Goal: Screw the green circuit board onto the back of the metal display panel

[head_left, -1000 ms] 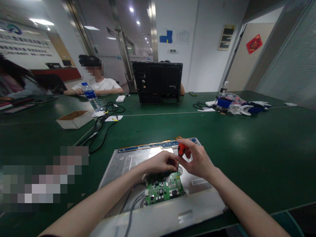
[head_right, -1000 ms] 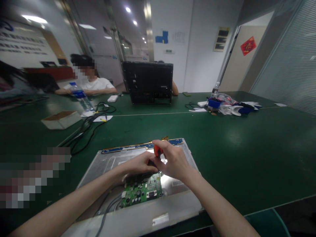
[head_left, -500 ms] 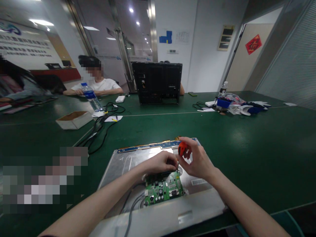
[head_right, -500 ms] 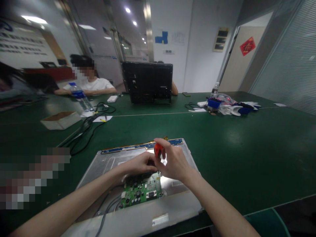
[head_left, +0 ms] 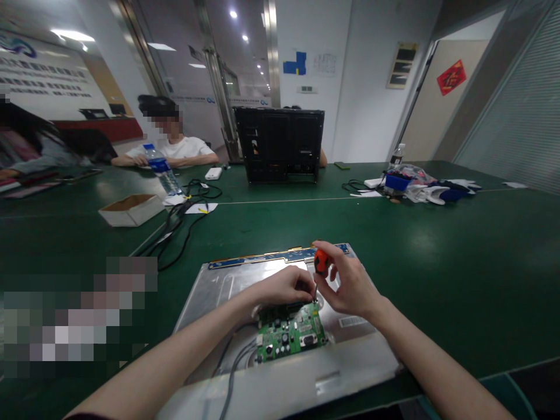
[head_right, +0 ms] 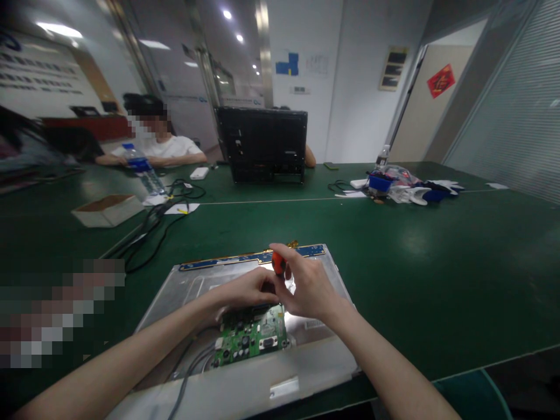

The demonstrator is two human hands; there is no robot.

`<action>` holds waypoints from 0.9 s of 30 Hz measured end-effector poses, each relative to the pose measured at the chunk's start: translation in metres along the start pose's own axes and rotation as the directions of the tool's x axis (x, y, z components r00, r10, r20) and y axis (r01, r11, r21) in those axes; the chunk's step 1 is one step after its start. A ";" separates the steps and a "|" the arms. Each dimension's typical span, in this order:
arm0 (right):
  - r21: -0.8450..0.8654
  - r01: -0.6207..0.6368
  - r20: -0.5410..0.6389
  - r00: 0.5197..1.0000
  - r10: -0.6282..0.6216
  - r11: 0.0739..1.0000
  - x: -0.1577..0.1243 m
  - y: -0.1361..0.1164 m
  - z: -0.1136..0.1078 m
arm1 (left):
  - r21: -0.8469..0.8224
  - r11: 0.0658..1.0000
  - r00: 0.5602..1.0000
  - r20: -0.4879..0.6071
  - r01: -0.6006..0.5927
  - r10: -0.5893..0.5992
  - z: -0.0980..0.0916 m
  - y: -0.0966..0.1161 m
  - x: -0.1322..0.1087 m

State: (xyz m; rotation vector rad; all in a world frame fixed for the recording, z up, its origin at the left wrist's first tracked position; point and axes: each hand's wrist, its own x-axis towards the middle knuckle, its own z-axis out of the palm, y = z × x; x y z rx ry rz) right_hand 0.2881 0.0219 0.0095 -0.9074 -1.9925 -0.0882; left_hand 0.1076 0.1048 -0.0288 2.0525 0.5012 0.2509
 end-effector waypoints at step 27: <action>0.011 0.001 0.010 1.000 -0.001 1.000 -0.003 0.002 0.003 | 0.502 0.823 0.914 0.140 0.266 -0.381 -0.062 0.023 -0.033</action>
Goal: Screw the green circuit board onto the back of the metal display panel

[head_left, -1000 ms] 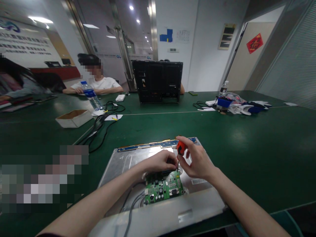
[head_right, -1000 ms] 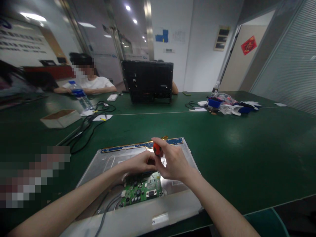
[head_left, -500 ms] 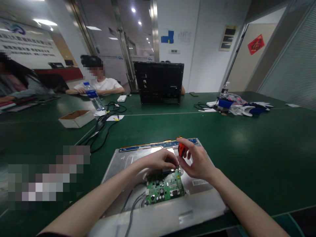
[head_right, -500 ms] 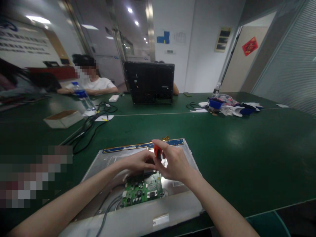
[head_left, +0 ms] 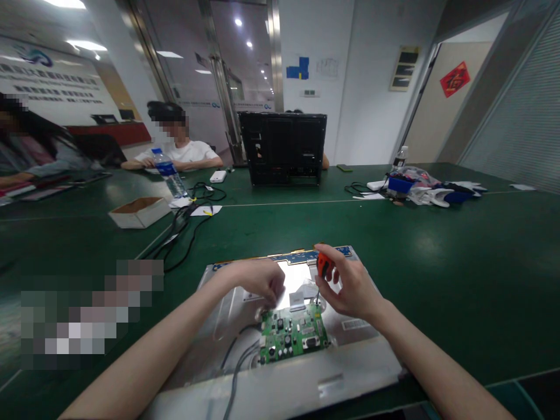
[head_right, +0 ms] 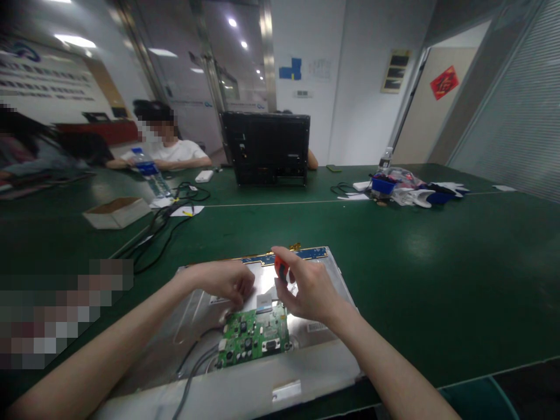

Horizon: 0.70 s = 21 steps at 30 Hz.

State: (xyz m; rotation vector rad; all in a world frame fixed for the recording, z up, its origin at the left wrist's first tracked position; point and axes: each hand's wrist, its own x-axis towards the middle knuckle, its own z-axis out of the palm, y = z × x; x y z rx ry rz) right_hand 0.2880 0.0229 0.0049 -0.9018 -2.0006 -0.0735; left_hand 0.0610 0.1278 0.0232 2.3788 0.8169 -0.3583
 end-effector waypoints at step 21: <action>-0.022 0.001 -0.035 0.999 -0.002 1.000 0.000 0.001 0.000 | 0.203 0.978 0.943 -0.312 -0.054 0.117 0.017 0.035 0.012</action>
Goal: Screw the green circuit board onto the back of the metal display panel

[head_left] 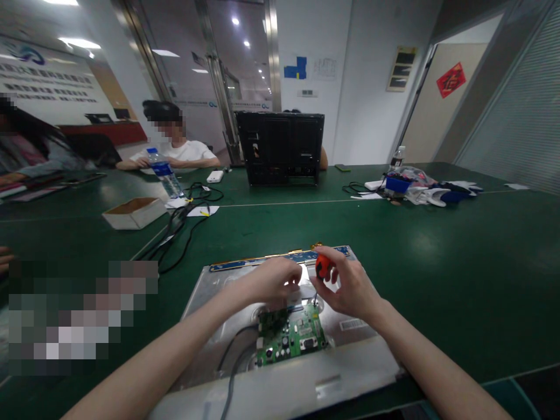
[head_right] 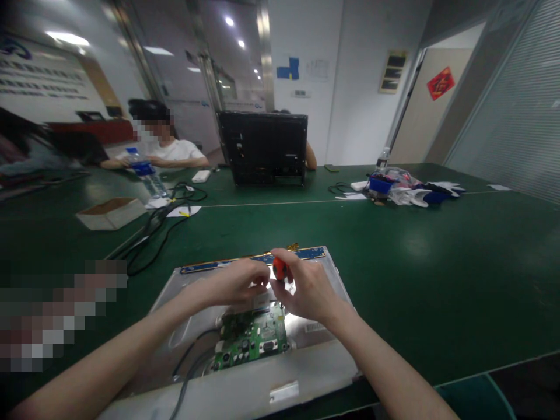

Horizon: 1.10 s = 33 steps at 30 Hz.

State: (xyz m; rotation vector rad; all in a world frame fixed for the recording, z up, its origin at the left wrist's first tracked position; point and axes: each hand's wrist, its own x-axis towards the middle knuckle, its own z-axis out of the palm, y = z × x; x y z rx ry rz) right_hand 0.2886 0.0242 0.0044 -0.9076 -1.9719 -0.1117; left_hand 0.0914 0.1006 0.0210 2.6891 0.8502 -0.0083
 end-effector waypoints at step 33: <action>0.028 0.045 -0.114 0.993 -0.042 0.999 0.002 -0.002 -0.001 | -0.491 0.847 0.979 -0.102 -0.203 0.175 0.041 0.000 0.014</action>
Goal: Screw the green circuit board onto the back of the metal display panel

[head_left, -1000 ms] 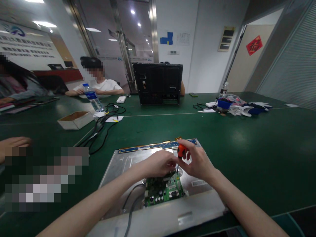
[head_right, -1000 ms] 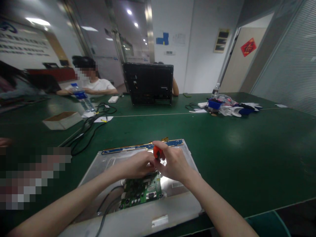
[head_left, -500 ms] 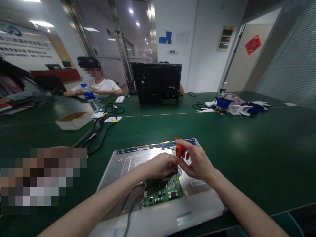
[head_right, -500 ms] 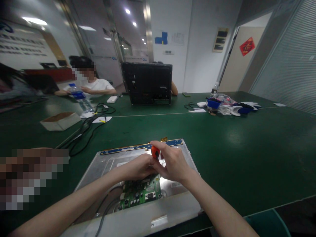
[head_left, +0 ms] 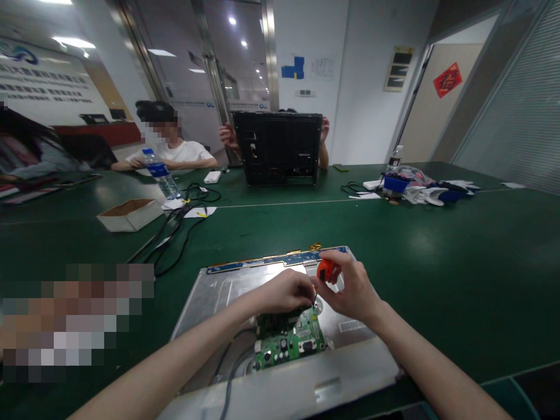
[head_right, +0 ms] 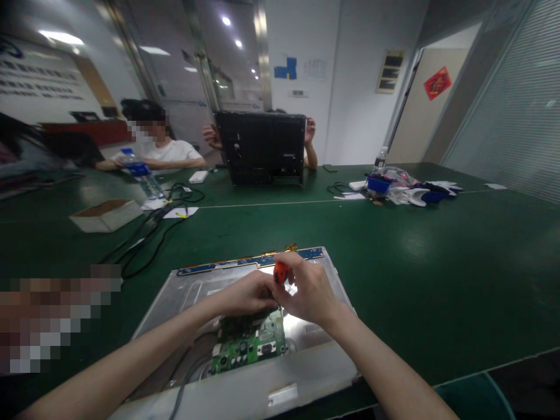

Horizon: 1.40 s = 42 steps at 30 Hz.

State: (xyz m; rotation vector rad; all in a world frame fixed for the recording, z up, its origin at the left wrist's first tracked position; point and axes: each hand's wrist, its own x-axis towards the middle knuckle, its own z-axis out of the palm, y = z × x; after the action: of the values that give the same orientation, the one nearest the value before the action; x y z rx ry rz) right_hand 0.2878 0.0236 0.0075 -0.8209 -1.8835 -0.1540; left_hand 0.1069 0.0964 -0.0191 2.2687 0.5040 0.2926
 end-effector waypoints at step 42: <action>0.008 -0.005 0.065 0.998 0.005 1.000 0.004 -0.003 -0.004 | -0.213 0.974 0.997 0.021 0.073 -0.070 0.002 -0.012 0.004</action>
State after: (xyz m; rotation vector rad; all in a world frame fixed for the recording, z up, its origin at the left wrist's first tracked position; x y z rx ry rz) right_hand 0.2886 0.0215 0.0137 -0.8338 -1.9417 -0.1176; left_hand 0.1082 0.1043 -0.0293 2.0385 0.5202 0.2807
